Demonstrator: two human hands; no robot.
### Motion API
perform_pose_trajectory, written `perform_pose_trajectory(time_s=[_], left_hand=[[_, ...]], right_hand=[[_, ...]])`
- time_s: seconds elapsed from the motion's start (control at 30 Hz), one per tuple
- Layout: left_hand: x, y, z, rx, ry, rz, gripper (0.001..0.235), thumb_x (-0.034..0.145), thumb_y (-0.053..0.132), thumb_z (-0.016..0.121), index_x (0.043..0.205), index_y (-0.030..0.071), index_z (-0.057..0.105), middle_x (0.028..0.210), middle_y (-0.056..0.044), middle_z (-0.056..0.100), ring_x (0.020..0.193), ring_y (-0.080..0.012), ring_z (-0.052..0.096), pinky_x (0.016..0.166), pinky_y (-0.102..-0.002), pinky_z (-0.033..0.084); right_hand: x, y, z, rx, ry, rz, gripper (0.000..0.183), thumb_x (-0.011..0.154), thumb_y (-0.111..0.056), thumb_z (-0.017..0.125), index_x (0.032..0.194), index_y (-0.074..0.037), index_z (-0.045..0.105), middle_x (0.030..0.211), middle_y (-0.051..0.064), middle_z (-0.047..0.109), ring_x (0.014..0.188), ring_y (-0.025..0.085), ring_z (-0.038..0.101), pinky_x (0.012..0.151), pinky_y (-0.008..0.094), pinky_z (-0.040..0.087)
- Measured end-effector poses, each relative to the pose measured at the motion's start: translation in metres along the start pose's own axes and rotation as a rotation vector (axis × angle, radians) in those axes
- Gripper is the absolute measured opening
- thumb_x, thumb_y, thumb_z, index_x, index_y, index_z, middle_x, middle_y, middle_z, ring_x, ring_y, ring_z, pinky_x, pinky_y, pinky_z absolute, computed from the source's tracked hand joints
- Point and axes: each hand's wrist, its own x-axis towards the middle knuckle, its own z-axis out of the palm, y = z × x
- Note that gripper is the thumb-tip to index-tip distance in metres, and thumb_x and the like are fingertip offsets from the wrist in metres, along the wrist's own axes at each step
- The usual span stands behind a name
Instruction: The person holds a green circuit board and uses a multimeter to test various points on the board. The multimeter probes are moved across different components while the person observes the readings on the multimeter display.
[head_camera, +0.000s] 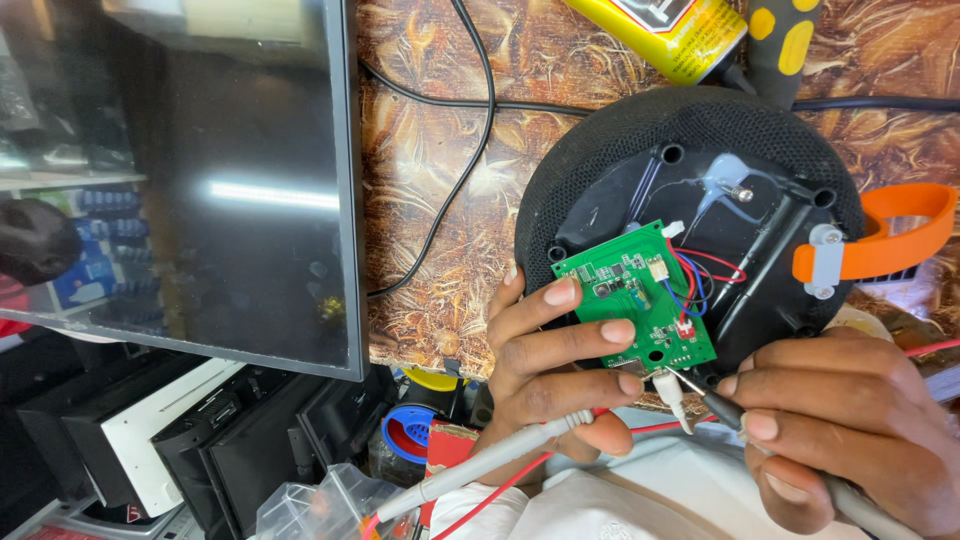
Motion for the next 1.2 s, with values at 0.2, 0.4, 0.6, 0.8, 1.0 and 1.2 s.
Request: perform_pose_trajectory(time_s=[0.2,0.4,0.6,0.8,1.0,1.2], left_hand=[[0.002,0.003,-0.002,0.010,-0.018,-0.014,0.037,0.112,0.051,0.043,0.101,0.027,0.069,0.113,0.007,0.072,0.127,-0.0206,0.062,0.125,-0.041,0.035],[0.003,0.004,-0.004,0.019,-0.047,-0.017,0.037,0.111,0.052,0.043,0.102,0.027,0.068,0.114,0.007,0.071,0.128,-0.0209,0.061,0.125,-0.042,0.036],[0.004,0.005,-0.007,0.033,-0.080,-0.021,0.037,0.111,0.052,0.043,0.101,0.027,0.068,0.115,0.007,0.071,0.129,-0.0206,0.060,0.125,-0.042,0.035],[0.002,0.003,-0.009,0.038,-0.111,-0.010,0.038,0.111,0.053,0.042,0.101,0.027,0.068,0.115,0.006,0.070,0.131,-0.0212,0.059,0.126,-0.042,0.033],[0.003,0.004,-0.007,0.030,-0.084,-0.014,0.038,0.111,0.052,0.043,0.100,0.027,0.068,0.114,0.006,0.071,0.129,-0.0210,0.060,0.125,-0.042,0.034],[0.004,0.004,-0.006,0.031,-0.080,-0.011,0.038,0.111,0.052,0.043,0.100,0.026,0.068,0.114,0.005,0.072,0.129,-0.0209,0.060,0.125,-0.042,0.034]], right_hand=[[0.002,-0.014,-0.005,0.008,-0.010,0.122,0.025,0.093,-0.027,0.048,0.100,-0.008,0.063,0.105,0.009,0.069,0.099,0.027,0.075,0.085,0.036,0.061],[-0.001,0.006,0.004,-0.030,0.061,-0.101,0.022,0.094,-0.021,0.050,0.101,-0.002,0.060,0.103,0.019,0.066,0.092,0.033,0.075,0.082,0.039,0.060],[0.002,0.005,-0.001,-0.041,0.005,-0.101,0.026,0.094,-0.021,0.052,0.107,0.000,0.059,0.108,0.021,0.066,0.095,0.034,0.071,0.082,0.041,0.059],[-0.001,0.011,0.000,-0.016,-0.015,-0.123,0.028,0.094,-0.023,0.052,0.109,0.001,0.057,0.108,0.021,0.066,0.094,0.033,0.070,0.080,0.041,0.060],[0.007,0.004,0.000,-0.036,0.024,-0.101,0.026,0.094,-0.022,0.051,0.102,0.000,0.061,0.105,0.019,0.066,0.091,0.032,0.070,0.079,0.039,0.059],[0.010,-0.003,-0.003,-0.041,0.009,-0.066,0.025,0.095,-0.021,0.052,0.110,-0.001,0.058,0.111,0.018,0.066,0.099,0.031,0.070,0.086,0.039,0.059]])
